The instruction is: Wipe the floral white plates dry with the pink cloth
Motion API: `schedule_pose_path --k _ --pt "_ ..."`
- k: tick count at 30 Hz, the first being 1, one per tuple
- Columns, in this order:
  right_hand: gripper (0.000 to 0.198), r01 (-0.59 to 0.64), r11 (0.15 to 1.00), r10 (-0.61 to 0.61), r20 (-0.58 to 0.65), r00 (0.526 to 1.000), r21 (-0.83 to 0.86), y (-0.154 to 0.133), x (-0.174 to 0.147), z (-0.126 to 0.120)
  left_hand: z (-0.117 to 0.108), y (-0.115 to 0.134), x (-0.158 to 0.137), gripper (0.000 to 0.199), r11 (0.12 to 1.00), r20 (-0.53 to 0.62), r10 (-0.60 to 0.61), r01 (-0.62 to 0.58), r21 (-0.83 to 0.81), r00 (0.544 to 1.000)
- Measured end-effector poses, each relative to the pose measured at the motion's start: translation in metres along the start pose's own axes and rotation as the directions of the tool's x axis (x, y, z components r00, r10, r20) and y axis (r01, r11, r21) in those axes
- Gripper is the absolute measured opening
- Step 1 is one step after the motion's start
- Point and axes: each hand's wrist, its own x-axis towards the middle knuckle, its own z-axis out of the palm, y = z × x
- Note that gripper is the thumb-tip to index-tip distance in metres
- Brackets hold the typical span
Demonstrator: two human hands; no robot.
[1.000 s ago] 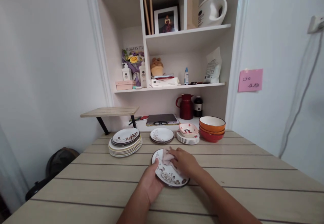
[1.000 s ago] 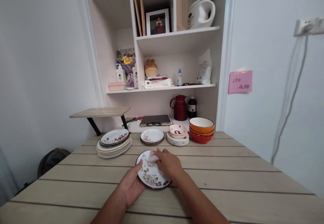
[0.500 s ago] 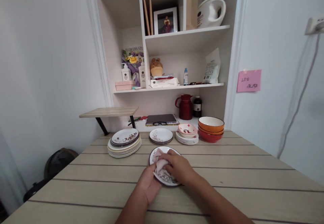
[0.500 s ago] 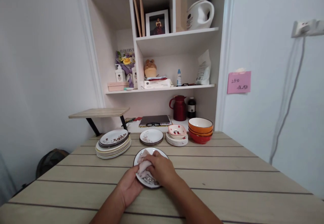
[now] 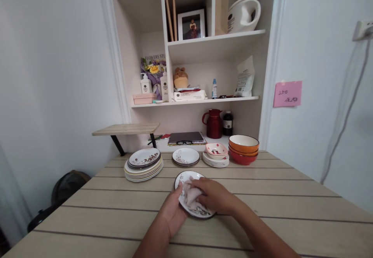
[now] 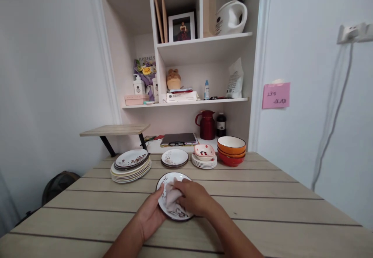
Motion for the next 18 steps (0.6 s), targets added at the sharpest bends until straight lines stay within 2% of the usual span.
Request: schedule_pose_path --k 6,10,13,15,18 --pt "0.039 -0.166 0.986 0.159 -0.169 0.973 -0.030 -0.012 0.025 0.014 0.000 0.000 0.004 0.039 0.999 -0.072 0.035 -0.034 0.013 0.997" --pt "0.044 -0.366 0.923 0.347 -0.157 0.925 -0.116 0.004 0.022 0.004 -0.002 0.001 0.002 0.047 1.000 -0.047 -0.003 0.003 0.005 0.999" --pt "0.047 -0.324 0.932 0.320 -0.048 0.946 -0.163 0.017 0.008 -0.008 -0.003 0.000 0.001 0.050 1.000 -0.047 -0.022 0.022 -0.005 0.999" --pt "0.050 -0.215 0.968 0.222 0.040 0.974 -0.131 0.018 -0.002 -0.014 -0.003 0.000 0.001 0.049 0.999 -0.031 -0.032 0.032 -0.012 0.999" --pt "0.049 -0.059 0.998 0.059 0.122 0.991 -0.004 0.008 -0.009 -0.015 -0.001 0.001 0.001 0.045 0.999 -0.004 -0.035 0.035 -0.012 0.999"
